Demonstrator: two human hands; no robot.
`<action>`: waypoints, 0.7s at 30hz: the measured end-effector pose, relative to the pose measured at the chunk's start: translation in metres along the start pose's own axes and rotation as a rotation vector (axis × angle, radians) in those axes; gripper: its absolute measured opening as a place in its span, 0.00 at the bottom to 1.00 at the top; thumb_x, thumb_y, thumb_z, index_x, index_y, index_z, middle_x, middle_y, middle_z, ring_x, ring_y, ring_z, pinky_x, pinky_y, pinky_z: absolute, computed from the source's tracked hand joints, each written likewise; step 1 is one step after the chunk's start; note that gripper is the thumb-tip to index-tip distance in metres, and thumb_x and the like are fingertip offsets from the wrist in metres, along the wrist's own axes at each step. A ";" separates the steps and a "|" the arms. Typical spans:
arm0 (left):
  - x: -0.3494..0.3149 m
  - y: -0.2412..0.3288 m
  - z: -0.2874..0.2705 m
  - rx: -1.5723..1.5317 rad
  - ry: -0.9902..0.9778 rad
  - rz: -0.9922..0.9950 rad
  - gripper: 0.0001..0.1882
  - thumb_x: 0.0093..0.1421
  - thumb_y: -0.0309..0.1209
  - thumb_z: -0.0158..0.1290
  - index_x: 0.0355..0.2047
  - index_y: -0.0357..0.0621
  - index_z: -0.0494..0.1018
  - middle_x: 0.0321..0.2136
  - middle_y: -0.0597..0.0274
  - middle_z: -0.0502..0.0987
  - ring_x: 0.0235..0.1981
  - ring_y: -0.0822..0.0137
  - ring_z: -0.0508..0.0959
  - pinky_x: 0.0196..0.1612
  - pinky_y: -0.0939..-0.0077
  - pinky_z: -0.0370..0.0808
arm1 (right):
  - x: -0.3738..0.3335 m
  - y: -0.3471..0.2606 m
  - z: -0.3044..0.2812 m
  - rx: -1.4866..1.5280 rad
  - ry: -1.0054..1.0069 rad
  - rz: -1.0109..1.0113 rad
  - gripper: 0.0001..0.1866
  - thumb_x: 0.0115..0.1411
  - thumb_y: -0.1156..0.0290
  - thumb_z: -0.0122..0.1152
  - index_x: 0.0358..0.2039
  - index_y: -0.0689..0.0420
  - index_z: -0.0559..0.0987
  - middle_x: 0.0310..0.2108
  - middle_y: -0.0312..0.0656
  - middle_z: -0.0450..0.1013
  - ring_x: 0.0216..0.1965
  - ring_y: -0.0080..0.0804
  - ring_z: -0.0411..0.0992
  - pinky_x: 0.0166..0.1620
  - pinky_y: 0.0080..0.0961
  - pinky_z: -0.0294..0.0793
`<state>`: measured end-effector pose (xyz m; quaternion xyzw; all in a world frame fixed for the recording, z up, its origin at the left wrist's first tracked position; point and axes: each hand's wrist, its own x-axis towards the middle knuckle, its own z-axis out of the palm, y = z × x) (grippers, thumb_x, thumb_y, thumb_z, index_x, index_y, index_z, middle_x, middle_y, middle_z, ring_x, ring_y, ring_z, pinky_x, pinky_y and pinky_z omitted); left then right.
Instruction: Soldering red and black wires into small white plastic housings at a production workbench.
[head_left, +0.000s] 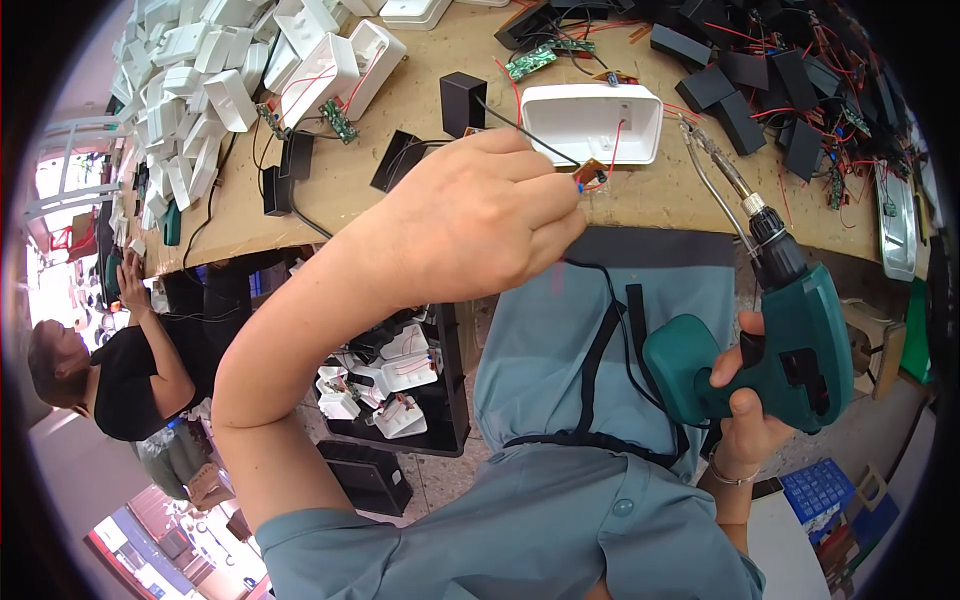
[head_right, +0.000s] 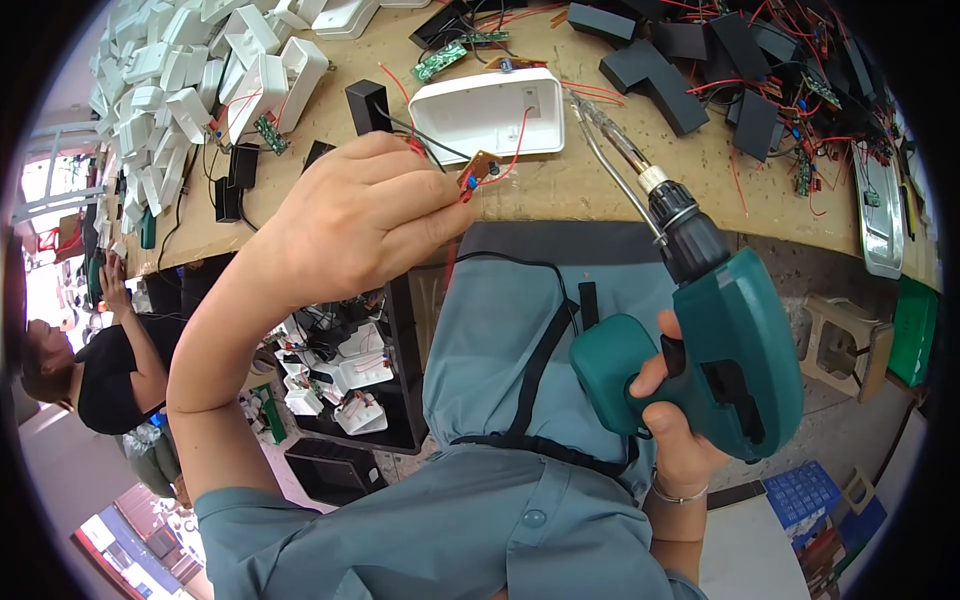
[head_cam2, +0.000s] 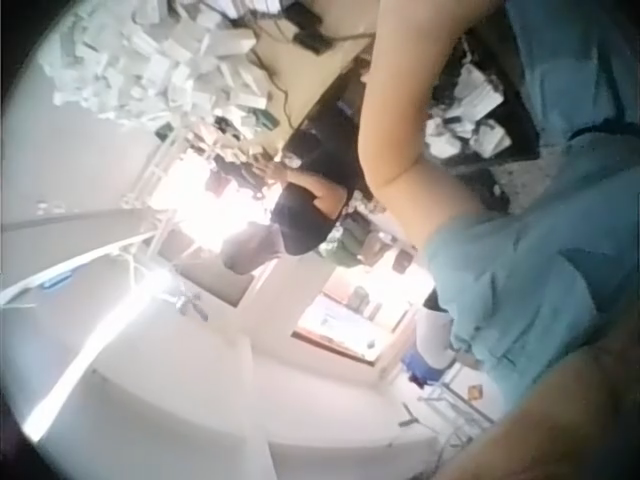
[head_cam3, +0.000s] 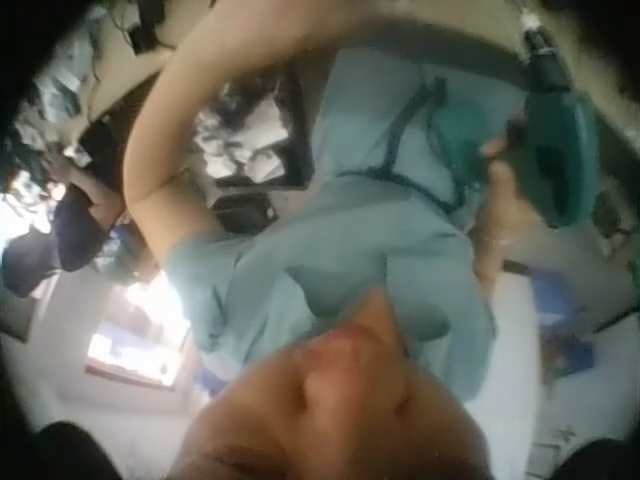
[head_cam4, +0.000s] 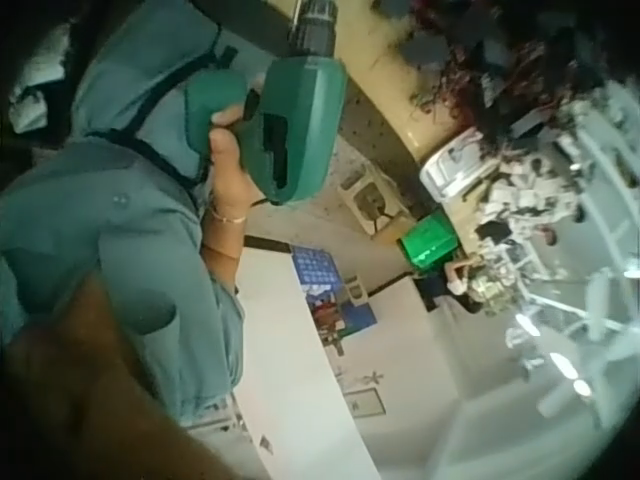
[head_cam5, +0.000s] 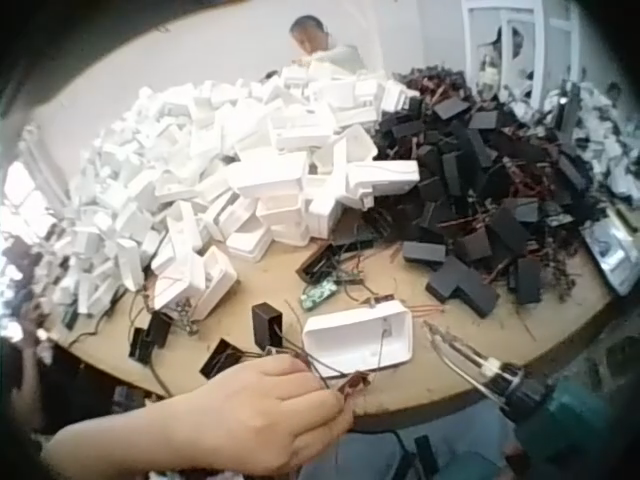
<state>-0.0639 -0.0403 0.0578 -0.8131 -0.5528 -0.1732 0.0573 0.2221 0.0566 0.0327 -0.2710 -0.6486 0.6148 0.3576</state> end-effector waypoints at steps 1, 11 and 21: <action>0.004 0.001 0.000 0.014 0.060 0.019 0.06 0.42 0.27 0.55 0.22 0.40 0.72 0.24 0.64 0.69 0.26 0.66 0.73 0.33 0.72 0.69 | 0.000 -0.001 0.001 0.001 0.012 0.003 0.37 0.50 0.62 0.67 0.54 0.68 0.61 0.45 0.56 0.69 0.25 0.26 0.71 0.27 0.18 0.71; 0.028 0.003 0.046 0.027 0.361 -0.125 0.11 0.42 0.25 0.53 0.29 0.40 0.73 0.29 0.64 0.72 0.26 0.67 0.73 0.32 0.75 0.67 | 0.005 -0.003 0.002 0.006 0.055 0.004 0.39 0.49 0.60 0.67 0.55 0.68 0.59 0.44 0.56 0.68 0.25 0.26 0.71 0.26 0.18 0.70; 0.034 0.011 0.060 0.116 0.449 -0.405 0.09 0.41 0.24 0.52 0.27 0.41 0.72 0.23 0.65 0.68 0.24 0.66 0.71 0.29 0.72 0.65 | 0.009 -0.001 0.001 0.001 0.038 -0.041 0.38 0.51 0.61 0.64 0.56 0.67 0.58 0.45 0.57 0.68 0.25 0.25 0.70 0.25 0.18 0.70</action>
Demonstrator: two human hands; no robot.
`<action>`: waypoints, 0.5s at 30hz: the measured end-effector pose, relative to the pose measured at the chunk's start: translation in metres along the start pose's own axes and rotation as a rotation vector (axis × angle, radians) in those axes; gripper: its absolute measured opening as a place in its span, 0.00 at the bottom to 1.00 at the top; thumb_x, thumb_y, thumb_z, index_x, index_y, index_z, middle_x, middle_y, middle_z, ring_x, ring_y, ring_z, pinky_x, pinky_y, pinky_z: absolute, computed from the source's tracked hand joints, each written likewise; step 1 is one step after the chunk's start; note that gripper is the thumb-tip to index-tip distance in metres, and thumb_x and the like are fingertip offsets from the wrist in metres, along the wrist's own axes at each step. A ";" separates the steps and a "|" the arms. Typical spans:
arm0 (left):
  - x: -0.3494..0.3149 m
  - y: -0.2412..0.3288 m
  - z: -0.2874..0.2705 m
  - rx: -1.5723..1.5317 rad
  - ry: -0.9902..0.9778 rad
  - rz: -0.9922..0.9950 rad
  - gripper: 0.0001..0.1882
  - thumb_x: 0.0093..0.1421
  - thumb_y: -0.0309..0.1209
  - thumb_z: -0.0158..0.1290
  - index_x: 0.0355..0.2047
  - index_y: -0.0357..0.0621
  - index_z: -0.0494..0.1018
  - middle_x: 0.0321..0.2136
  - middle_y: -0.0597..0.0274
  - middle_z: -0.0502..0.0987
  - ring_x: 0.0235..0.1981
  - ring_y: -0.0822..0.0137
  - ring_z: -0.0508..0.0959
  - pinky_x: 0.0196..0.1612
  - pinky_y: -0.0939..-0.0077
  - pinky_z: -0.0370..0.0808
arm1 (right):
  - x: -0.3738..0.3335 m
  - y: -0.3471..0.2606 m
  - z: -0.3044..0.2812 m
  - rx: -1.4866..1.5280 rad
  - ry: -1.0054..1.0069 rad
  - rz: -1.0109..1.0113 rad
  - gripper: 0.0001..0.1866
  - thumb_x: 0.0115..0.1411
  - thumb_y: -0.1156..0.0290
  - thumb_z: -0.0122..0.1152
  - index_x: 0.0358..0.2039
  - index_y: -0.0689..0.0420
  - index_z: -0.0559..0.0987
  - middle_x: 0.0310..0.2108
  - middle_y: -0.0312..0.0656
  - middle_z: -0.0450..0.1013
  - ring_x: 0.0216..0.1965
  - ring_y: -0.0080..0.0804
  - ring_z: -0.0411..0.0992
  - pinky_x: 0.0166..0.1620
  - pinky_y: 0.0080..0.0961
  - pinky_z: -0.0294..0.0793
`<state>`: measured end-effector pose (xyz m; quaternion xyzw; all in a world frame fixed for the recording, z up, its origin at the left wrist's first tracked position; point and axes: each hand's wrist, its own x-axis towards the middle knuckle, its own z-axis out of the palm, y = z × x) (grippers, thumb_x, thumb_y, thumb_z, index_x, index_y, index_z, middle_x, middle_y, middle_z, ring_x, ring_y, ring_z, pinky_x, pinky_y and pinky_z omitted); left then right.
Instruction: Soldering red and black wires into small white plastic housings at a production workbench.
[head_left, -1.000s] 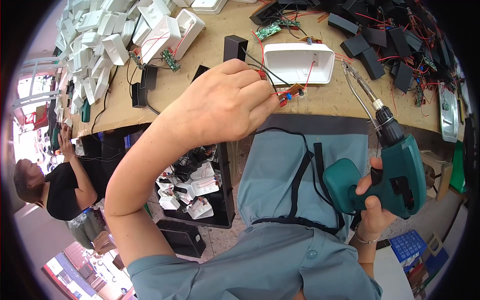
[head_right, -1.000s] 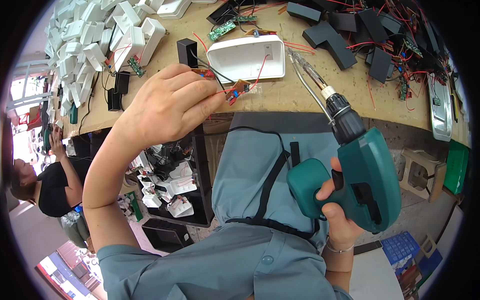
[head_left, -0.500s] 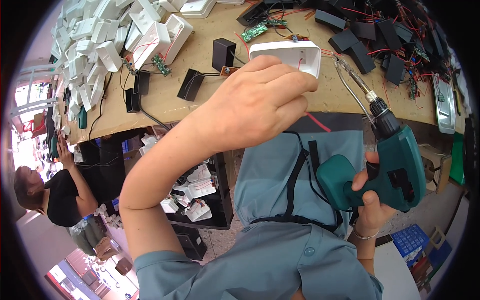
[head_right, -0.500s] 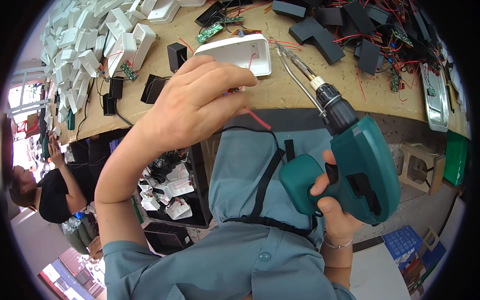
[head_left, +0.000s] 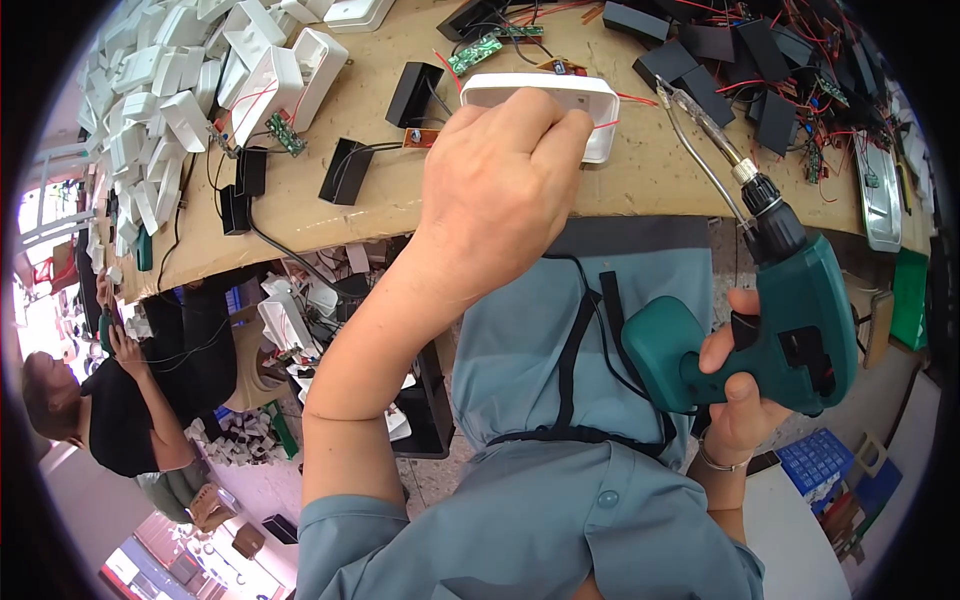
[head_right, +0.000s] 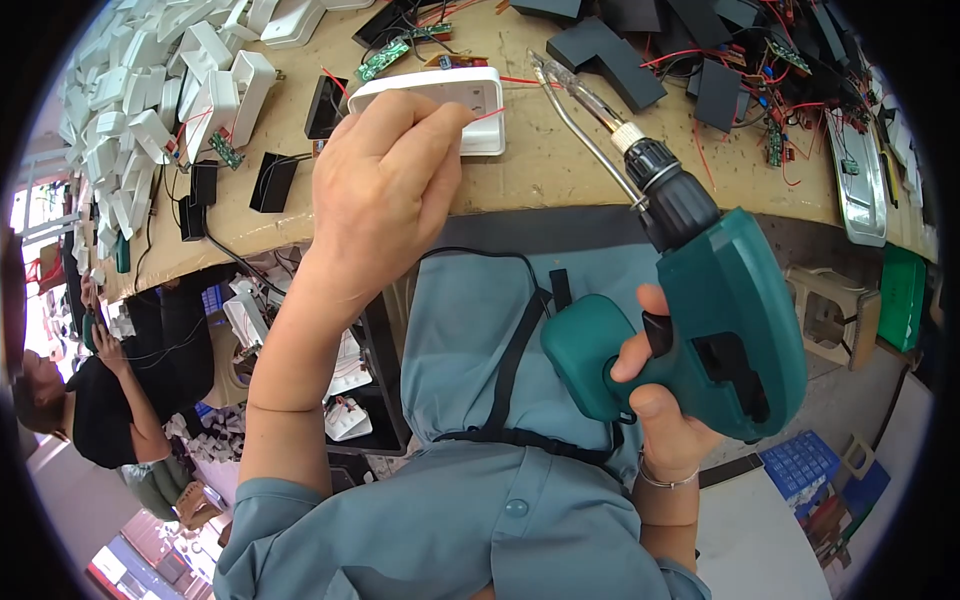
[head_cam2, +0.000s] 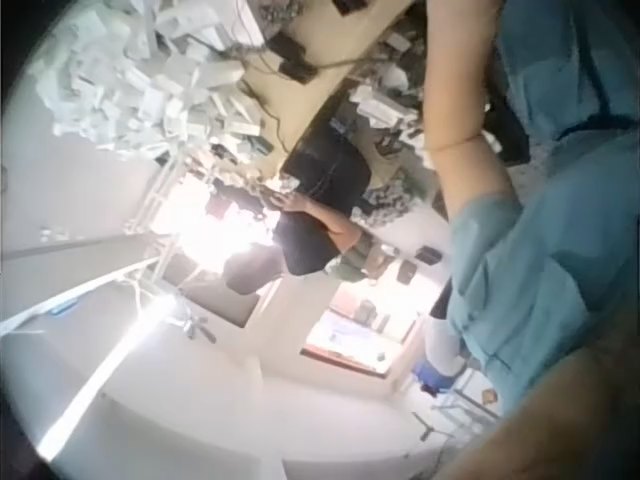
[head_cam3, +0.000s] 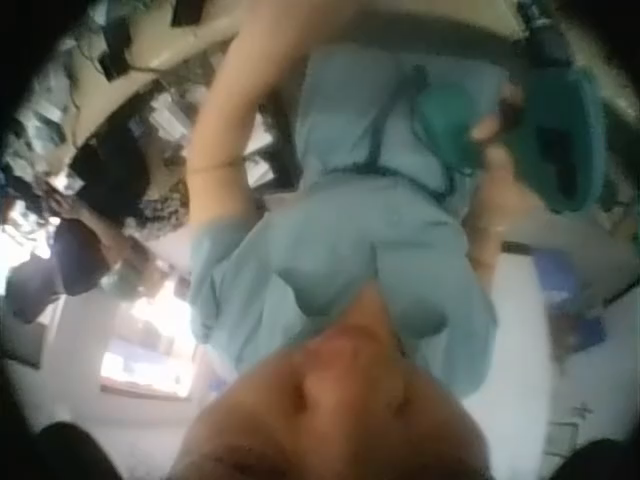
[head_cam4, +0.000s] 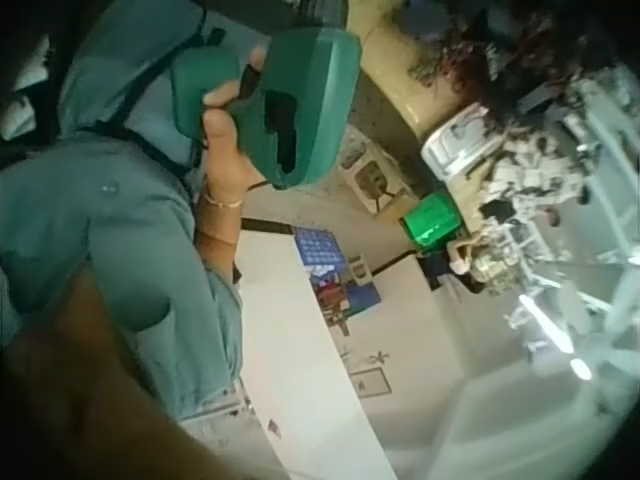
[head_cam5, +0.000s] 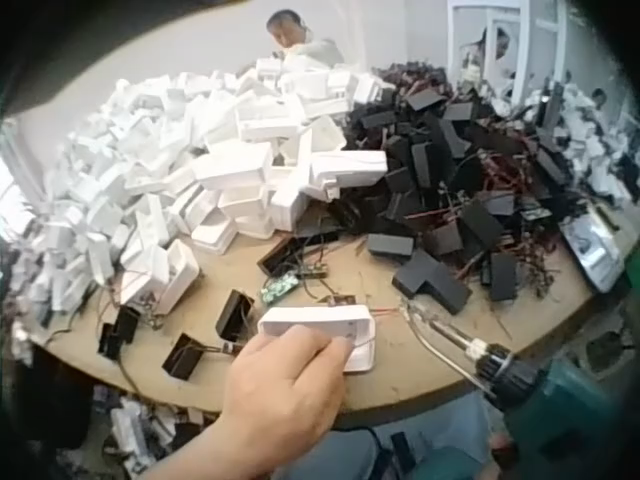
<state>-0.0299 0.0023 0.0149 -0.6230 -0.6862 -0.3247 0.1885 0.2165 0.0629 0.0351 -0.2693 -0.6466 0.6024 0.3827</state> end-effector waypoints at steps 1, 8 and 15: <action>0.000 -0.002 0.001 0.000 0.013 0.007 0.08 0.42 0.23 0.52 0.26 0.42 0.72 0.23 0.65 0.68 0.24 0.66 0.70 0.29 0.72 0.65 | 0.000 0.000 0.000 -0.007 0.001 0.006 0.39 0.51 0.61 0.65 0.56 0.67 0.57 0.45 0.57 0.67 0.24 0.25 0.70 0.25 0.19 0.69; 0.007 -0.004 -0.017 -0.092 -0.105 -0.024 0.06 0.47 0.25 0.57 0.28 0.41 0.76 0.24 0.64 0.72 0.26 0.61 0.72 0.29 0.70 0.69 | 0.014 0.015 0.011 0.417 -0.102 0.174 0.41 0.55 0.55 0.61 0.59 0.66 0.53 0.52 0.54 0.62 0.30 0.24 0.69 0.30 0.17 0.70; 0.013 -0.008 -0.027 -0.211 -0.192 -0.097 0.06 0.49 0.24 0.57 0.30 0.40 0.76 0.23 0.62 0.73 0.22 0.63 0.74 0.25 0.75 0.70 | 0.054 0.047 0.045 0.938 -0.302 0.303 0.40 0.58 0.57 0.57 0.62 0.61 0.50 0.63 0.57 0.45 0.58 0.44 0.60 0.52 0.31 0.71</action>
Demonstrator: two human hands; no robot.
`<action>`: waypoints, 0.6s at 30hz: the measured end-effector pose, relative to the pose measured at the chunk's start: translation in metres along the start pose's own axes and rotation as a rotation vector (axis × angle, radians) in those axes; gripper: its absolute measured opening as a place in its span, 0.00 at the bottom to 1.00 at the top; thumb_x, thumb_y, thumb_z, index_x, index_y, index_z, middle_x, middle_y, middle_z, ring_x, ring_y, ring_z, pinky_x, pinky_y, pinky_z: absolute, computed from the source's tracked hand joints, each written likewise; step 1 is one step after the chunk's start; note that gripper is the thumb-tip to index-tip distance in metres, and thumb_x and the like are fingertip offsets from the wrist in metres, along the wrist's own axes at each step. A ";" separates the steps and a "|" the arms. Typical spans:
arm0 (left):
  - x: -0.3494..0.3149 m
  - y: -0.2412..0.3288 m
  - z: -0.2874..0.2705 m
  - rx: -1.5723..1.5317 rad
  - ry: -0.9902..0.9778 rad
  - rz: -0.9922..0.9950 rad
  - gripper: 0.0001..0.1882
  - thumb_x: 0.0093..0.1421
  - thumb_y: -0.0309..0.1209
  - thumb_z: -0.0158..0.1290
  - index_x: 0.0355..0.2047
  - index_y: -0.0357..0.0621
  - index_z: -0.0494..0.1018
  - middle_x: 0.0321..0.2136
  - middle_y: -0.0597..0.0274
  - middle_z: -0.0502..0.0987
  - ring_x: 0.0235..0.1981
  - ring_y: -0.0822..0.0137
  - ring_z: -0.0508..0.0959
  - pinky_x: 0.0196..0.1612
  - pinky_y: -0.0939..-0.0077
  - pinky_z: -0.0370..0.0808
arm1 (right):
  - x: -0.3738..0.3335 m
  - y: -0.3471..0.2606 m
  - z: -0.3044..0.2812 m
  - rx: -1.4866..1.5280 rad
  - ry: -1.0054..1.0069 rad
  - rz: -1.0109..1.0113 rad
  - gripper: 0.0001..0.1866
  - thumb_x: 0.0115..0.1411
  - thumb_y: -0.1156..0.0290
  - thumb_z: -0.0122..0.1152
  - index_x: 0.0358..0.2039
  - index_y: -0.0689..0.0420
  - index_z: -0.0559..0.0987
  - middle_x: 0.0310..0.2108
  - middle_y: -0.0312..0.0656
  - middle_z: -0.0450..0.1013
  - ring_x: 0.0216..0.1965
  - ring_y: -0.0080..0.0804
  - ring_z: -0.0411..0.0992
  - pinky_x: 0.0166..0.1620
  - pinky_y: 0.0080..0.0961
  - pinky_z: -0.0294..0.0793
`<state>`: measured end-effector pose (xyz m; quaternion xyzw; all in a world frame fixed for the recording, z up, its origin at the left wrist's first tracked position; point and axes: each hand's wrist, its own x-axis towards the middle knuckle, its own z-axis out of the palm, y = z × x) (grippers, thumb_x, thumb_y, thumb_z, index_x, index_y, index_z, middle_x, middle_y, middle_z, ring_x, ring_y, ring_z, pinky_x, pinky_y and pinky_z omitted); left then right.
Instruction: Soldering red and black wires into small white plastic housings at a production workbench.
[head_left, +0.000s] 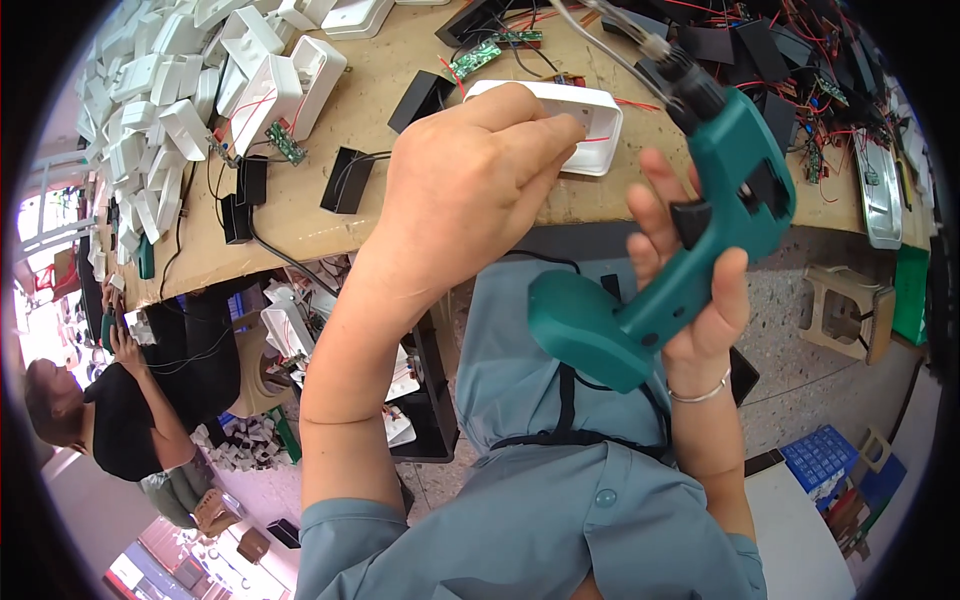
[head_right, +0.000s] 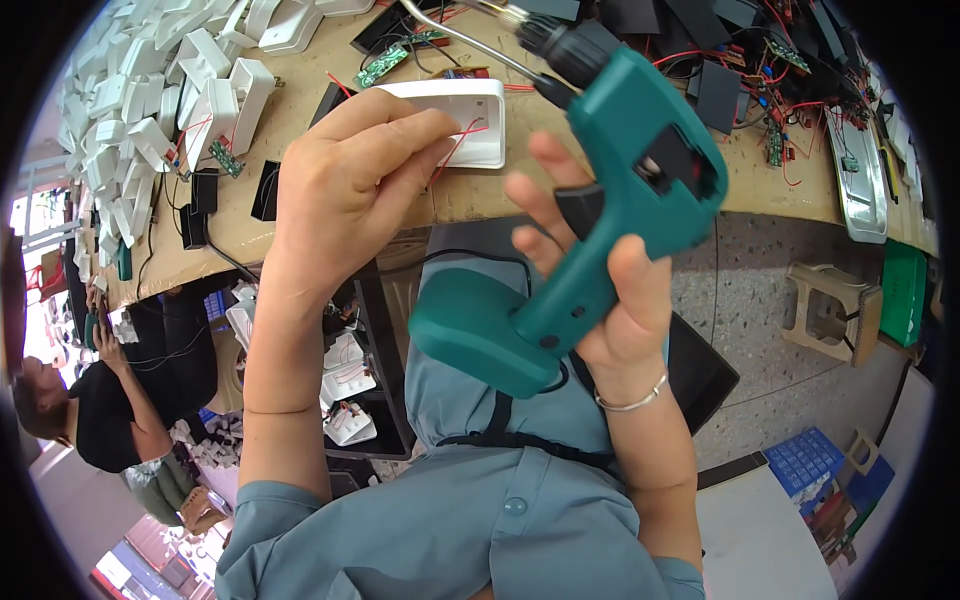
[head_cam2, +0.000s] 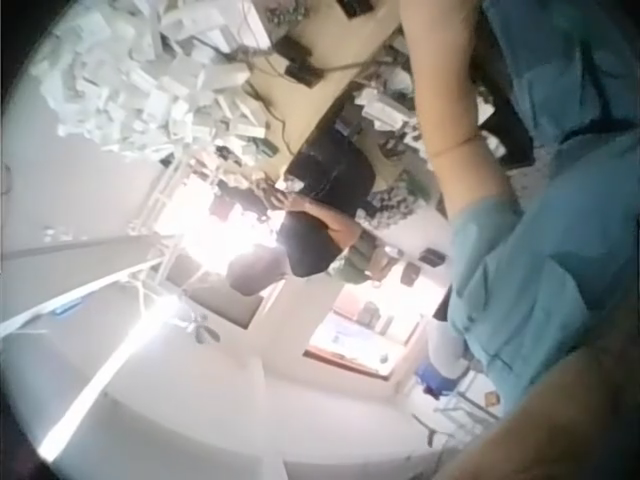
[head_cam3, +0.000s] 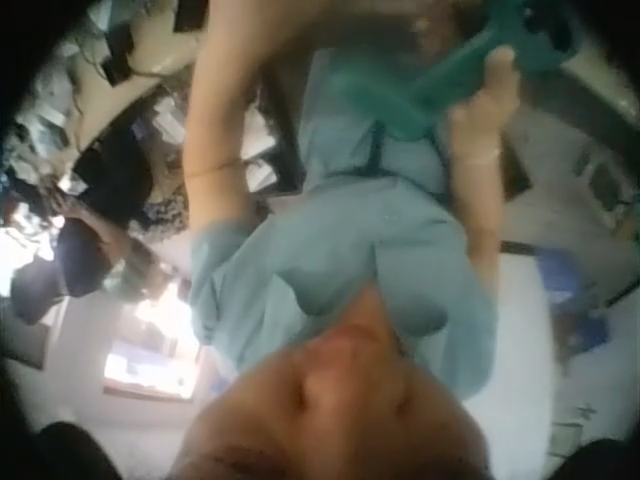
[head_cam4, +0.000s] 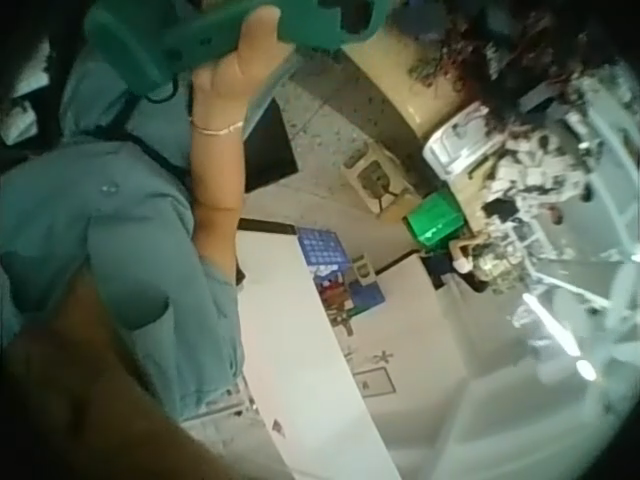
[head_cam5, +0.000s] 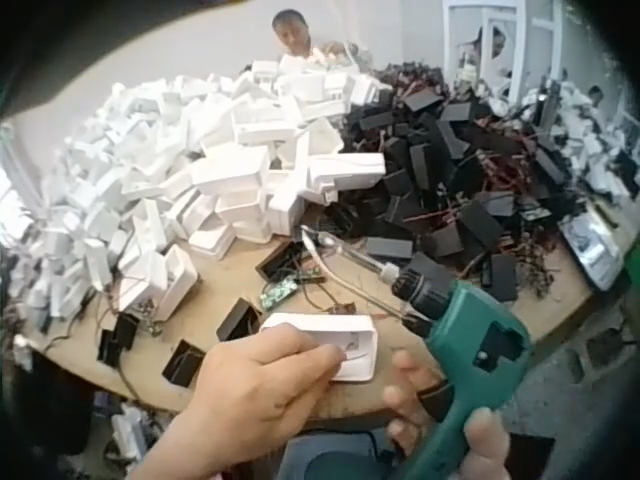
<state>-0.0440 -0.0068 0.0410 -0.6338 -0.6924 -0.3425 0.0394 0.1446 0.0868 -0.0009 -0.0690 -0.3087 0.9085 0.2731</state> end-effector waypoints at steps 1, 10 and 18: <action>0.000 -0.001 0.000 -0.041 0.028 -0.005 0.06 0.49 0.24 0.57 0.30 0.41 0.76 0.23 0.62 0.73 0.22 0.64 0.73 0.25 0.76 0.70 | 0.007 0.004 0.002 -0.005 -0.001 0.003 0.39 0.58 0.57 0.57 0.62 0.61 0.50 0.63 0.58 0.44 0.61 0.47 0.54 0.56 0.34 0.67; 0.000 -0.004 0.004 -0.023 0.041 0.008 0.08 0.48 0.22 0.57 0.31 0.40 0.75 0.24 0.61 0.73 0.22 0.63 0.74 0.24 0.76 0.70 | 0.030 0.004 0.011 -0.094 0.125 -0.050 0.40 0.56 0.56 0.60 0.61 0.62 0.52 0.58 0.55 0.57 0.59 0.51 0.57 0.60 0.40 0.59; -0.001 -0.001 0.021 0.124 0.244 0.120 0.07 0.42 0.25 0.57 0.24 0.44 0.73 0.27 0.65 0.70 0.29 0.63 0.71 0.33 0.71 0.64 | 0.014 -0.018 -0.003 -0.380 0.037 -0.036 0.42 0.57 0.51 0.56 0.62 0.61 0.49 0.61 0.58 0.50 0.60 0.45 0.58 0.59 0.36 0.62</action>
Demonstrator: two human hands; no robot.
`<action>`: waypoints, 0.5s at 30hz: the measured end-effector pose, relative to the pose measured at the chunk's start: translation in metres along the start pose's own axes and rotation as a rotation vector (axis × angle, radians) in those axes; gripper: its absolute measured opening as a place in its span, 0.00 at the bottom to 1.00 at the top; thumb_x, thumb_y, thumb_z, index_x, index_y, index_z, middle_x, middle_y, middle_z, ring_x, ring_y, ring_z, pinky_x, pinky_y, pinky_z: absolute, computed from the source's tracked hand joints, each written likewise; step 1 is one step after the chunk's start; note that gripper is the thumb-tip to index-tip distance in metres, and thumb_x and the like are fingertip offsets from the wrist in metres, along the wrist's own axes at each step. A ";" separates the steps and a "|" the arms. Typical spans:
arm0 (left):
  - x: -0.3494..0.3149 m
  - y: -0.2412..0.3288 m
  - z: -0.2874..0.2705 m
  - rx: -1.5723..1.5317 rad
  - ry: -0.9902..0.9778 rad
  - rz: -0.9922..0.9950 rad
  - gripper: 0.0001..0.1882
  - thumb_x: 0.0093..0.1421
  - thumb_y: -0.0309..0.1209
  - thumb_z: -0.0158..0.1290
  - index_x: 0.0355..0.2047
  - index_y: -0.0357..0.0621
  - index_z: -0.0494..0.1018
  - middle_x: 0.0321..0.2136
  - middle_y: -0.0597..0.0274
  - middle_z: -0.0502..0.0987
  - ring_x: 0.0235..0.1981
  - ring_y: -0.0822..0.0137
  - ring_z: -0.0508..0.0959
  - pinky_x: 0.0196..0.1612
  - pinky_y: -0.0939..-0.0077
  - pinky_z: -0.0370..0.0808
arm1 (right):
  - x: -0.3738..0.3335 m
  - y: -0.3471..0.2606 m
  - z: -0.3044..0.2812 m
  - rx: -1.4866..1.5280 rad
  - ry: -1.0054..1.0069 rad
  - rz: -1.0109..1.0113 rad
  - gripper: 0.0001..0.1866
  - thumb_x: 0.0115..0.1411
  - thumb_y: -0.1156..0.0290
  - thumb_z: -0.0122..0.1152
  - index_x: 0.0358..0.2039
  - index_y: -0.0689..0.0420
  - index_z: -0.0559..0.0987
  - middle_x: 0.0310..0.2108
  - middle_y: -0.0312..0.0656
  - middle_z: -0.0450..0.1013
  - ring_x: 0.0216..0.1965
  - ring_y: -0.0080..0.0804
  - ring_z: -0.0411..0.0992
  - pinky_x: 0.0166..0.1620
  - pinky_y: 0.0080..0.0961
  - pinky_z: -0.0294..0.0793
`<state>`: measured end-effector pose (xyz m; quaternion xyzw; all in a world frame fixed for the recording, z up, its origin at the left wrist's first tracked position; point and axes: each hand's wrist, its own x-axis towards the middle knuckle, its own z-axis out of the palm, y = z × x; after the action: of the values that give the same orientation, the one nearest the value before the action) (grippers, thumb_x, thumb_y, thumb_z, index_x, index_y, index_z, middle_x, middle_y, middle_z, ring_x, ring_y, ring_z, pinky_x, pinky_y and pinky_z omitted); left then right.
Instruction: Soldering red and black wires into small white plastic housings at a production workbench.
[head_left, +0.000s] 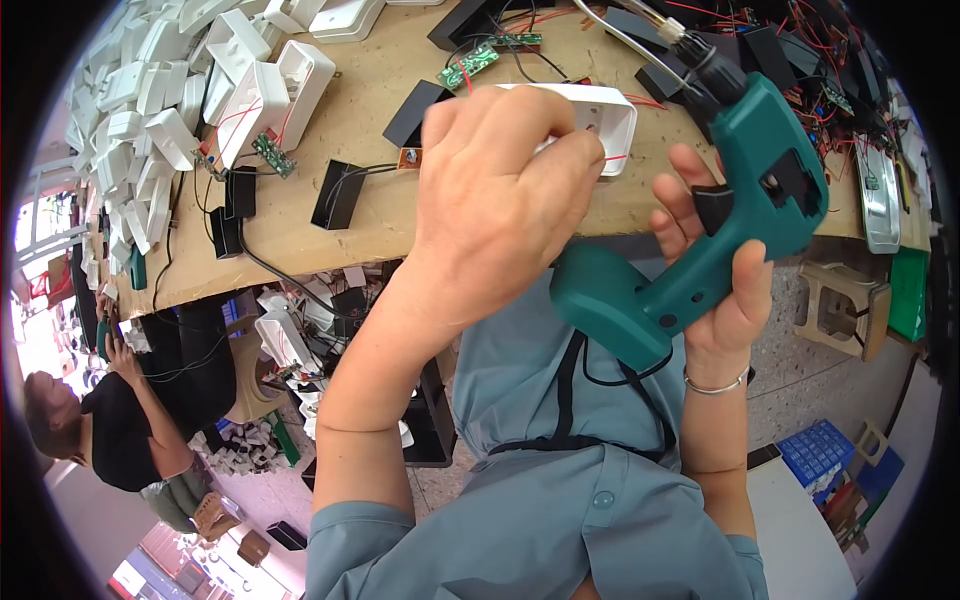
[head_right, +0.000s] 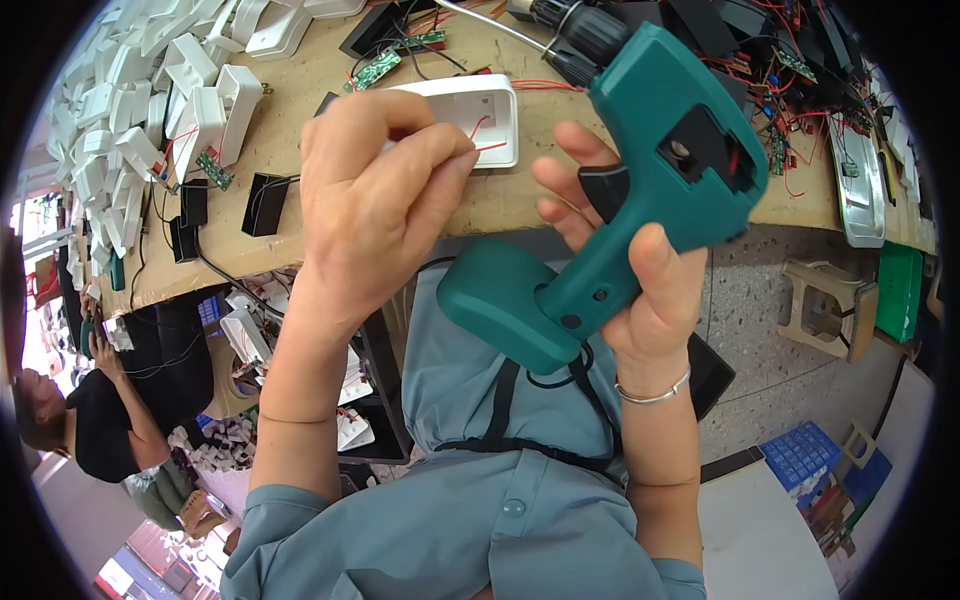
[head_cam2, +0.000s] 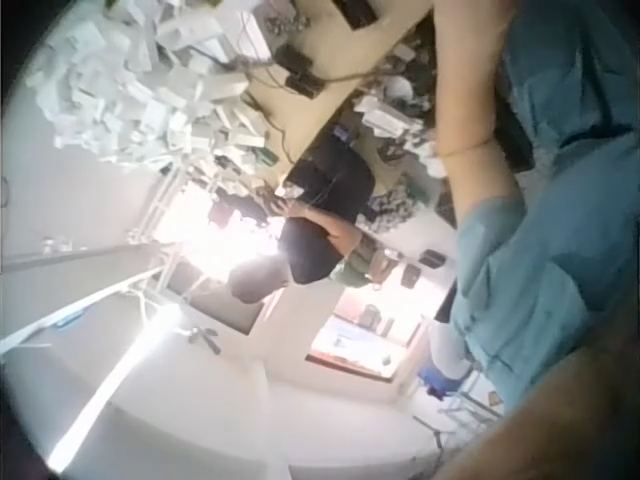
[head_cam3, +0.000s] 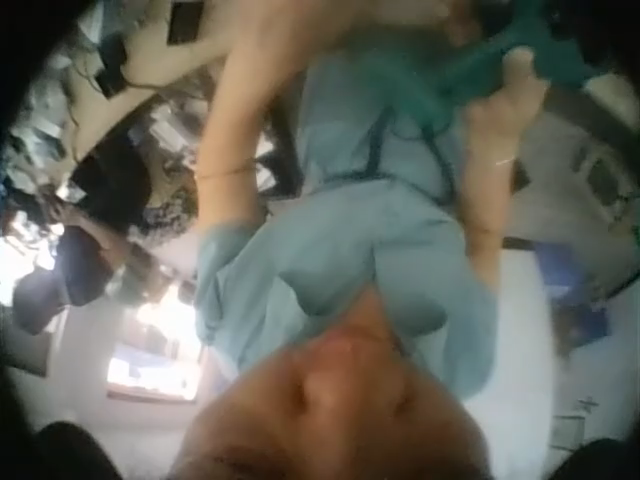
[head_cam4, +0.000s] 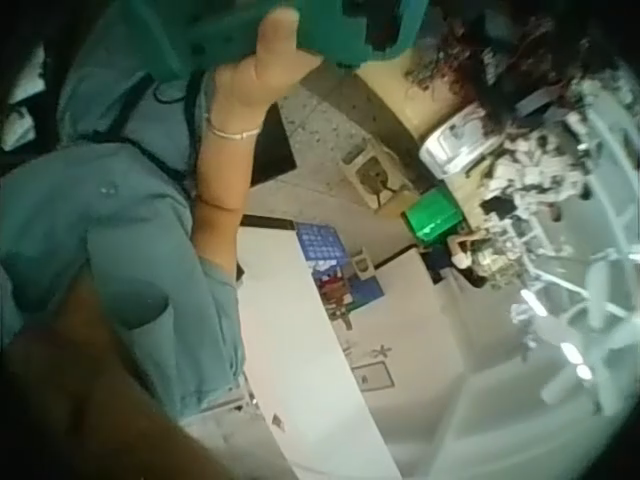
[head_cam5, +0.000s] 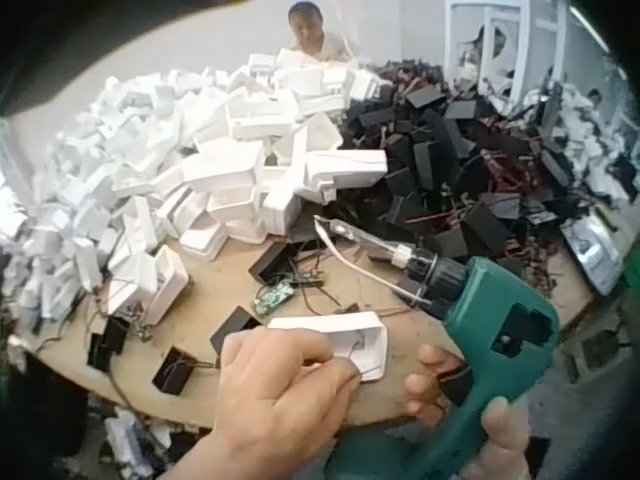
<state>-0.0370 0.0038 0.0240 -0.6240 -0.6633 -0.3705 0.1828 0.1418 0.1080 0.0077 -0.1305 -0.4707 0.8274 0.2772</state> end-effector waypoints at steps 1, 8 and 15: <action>-0.001 0.000 0.001 -0.004 0.000 0.001 0.07 0.42 0.25 0.57 0.24 0.44 0.73 0.27 0.65 0.70 0.29 0.63 0.71 0.33 0.71 0.64 | -0.003 -0.001 0.001 -0.012 0.025 -0.046 0.42 0.56 0.53 0.57 0.62 0.62 0.50 0.59 0.59 0.53 0.56 0.44 0.64 0.54 0.35 0.69; 0.002 0.002 -0.001 -0.143 0.007 -0.150 0.05 0.47 0.25 0.59 0.26 0.40 0.76 0.36 0.55 0.72 0.37 0.63 0.71 0.40 0.73 0.67 | -0.011 -0.005 0.022 -0.114 0.143 -0.132 0.40 0.53 0.61 0.63 0.60 0.62 0.53 0.53 0.62 0.61 0.47 0.44 0.71 0.44 0.31 0.76; -0.006 -0.002 -0.004 -0.318 0.028 -0.253 0.05 0.49 0.25 0.58 0.27 0.39 0.76 0.37 0.53 0.72 0.40 0.65 0.71 0.39 0.77 0.69 | -0.013 -0.029 0.054 -0.524 0.280 -0.255 0.35 0.46 0.75 0.57 0.56 0.65 0.58 0.48 0.62 0.66 0.28 0.28 0.70 0.32 0.19 0.71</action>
<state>-0.0391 -0.0029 0.0215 -0.5515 -0.6669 -0.4992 0.0433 0.1363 0.0745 0.0600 -0.2500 -0.6375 0.6107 0.3976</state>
